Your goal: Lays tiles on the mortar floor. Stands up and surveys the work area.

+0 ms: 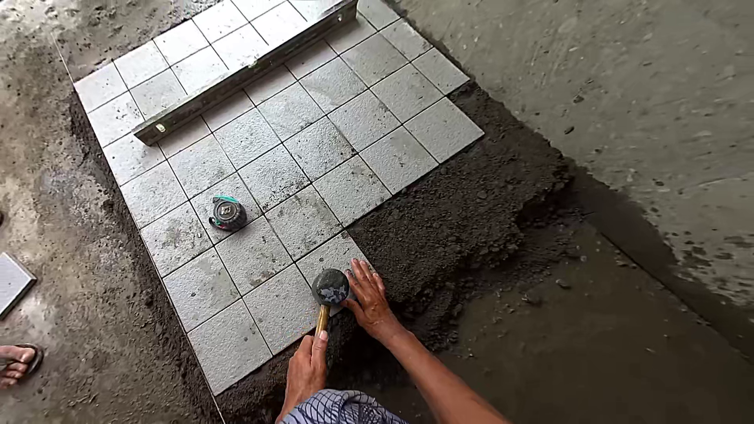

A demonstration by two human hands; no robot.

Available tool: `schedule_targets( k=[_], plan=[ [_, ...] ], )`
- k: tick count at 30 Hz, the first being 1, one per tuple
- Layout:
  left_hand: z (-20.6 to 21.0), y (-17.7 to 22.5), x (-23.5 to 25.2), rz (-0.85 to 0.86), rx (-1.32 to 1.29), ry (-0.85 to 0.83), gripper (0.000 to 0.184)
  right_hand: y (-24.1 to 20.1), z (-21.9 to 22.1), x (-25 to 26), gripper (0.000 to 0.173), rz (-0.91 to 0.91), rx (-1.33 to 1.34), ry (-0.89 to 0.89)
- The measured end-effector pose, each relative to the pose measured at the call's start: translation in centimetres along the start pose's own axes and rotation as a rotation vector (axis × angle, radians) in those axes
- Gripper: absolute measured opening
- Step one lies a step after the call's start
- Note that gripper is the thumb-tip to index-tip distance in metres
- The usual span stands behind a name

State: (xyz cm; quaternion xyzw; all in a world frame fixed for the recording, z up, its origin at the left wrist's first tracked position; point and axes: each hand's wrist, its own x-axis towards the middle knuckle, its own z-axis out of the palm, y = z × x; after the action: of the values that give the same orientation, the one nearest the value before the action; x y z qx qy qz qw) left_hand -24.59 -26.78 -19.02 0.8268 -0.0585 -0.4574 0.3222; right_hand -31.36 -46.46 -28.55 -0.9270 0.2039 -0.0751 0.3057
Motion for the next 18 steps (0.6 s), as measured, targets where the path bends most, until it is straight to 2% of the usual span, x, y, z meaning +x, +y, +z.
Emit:
schedule_targets(
  k=[4, 7, 9, 11, 14, 16, 18],
  plan=[
    [-0.8, -0.1, -0.5, 0.041, -0.049, 0.008, 0.053, 0.4, -0.5, 0.5, 0.052, -0.026, 0.028, 0.003],
    [-3.8, -1.1, -0.2, 0.118, -0.022, 0.154, 0.057, -0.2, -2.3, 0.7, 0.042, -0.001, 0.139, 0.016],
    [-7.1, -1.4, 0.6, 0.113, 0.094, 0.308, 0.056, -2.6, -4.2, 0.0, 0.037, 0.212, 0.246, 0.081],
    [-10.3, -1.7, 1.5, 0.082, 0.231, 0.45, 0.054, -5.6, -5.2, -0.6, 0.028, 0.58, 0.471, 0.096],
    [-14.3, -2.8, 3.4, 0.006, 0.406, 0.563, 0.051, -8.1, -5.2, -0.6, 0.03, 1.128, 0.979, 0.026],
    [-16.2, -3.9, 4.7, -0.02, 0.485, 0.594, 0.052, -8.4, -4.8, 0.0, 0.029, 1.32, 1.186, 0.079],
    [-17.2, -4.8, 5.6, -0.024, 0.527, 0.599, 0.051, -8.6, -4.7, 0.3, 0.021, 1.383, 1.303, 0.171]
  ],
)
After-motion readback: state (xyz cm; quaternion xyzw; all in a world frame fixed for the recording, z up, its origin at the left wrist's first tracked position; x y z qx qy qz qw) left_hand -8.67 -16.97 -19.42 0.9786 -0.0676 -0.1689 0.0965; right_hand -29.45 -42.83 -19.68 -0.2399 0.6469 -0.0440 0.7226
